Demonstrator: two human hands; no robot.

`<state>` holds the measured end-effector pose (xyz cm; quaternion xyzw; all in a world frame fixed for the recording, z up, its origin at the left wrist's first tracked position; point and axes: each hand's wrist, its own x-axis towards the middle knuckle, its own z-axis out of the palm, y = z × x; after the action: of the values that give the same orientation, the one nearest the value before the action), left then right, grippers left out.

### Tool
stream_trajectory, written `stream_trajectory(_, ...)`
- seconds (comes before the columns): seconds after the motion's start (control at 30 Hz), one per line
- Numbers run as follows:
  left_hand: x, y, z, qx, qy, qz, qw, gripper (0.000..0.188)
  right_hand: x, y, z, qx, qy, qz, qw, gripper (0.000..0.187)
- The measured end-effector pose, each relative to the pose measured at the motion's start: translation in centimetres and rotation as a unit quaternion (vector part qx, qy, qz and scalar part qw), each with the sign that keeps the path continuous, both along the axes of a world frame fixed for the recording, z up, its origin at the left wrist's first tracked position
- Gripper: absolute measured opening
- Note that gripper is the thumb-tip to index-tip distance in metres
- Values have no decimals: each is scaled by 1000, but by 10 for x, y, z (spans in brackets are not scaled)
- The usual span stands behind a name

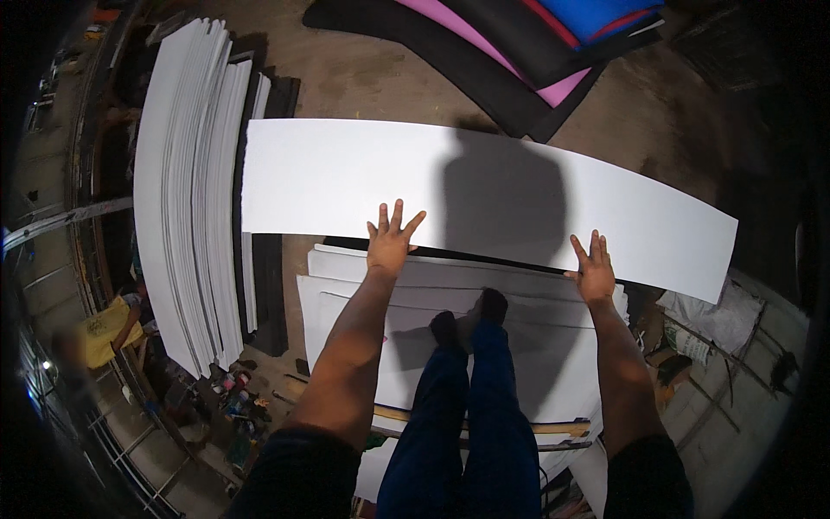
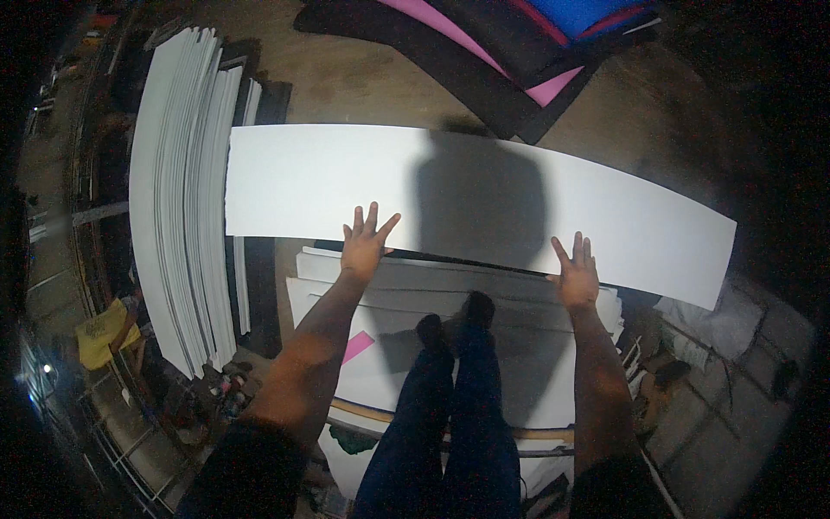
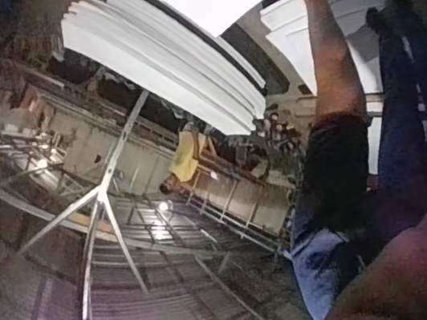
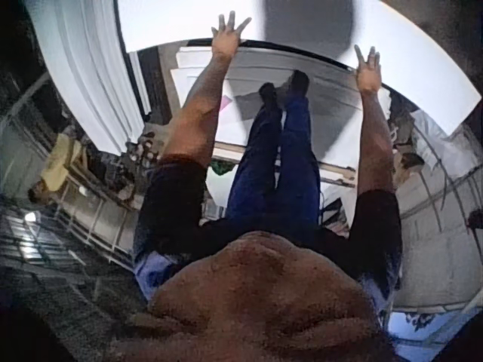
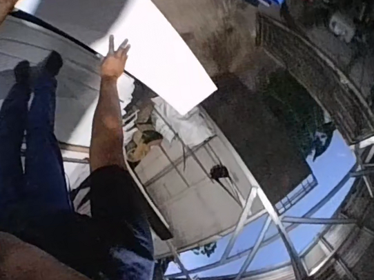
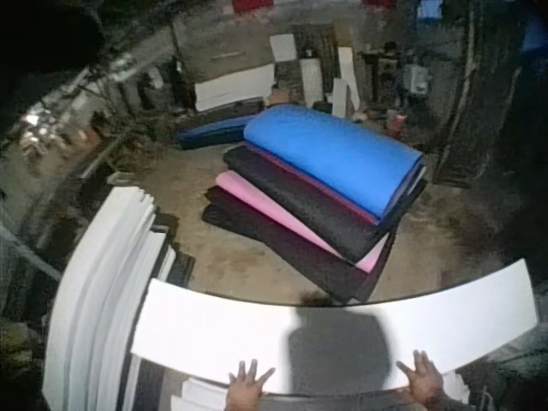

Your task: The person uses a utility knife and a wooden straightedge to cut large white sheets on a workbench. They align the straightedge, score the sheets, and separate the cut pieces, stacking them on the table. A pink plastic ruler is also used to measure and mark sections before cutting.

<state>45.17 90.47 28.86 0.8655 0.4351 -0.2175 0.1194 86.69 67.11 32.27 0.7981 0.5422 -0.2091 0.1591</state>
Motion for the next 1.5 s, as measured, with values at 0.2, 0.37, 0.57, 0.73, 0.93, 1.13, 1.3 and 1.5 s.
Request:
stream_trajectory(0.2,5,5,3,-31,74,15,997,106,-8,3,-3,6,-47,27,999,97)
stream_trajectory(0.37,27,-15,43,-100,77,72,989,99,-25,32,17,-163,-61,-5,985,101)
stream_trajectory(0.57,-19,-172,32,-245,-285,320,869,66,-120,14,53,-25,27,84,996,88)
stream_trajectory(0.73,-54,-253,106,-222,-219,148,939,55,-230,-19,113,-130,189,129,965,77)
stream_trajectory(0.93,-90,-419,30,-54,-362,497,787,46,-350,-47,156,-81,300,403,861,67)
stream_trajectory(1.13,-93,-416,121,-28,-406,786,466,43,-420,-24,172,-138,291,608,726,68)
stream_trajectory(1.3,-87,-458,181,41,-347,865,361,42,-444,-67,183,-173,255,718,624,68)
stream_trajectory(1.5,-25,-581,163,176,-342,892,237,45,-445,-169,173,-172,217,843,460,74)
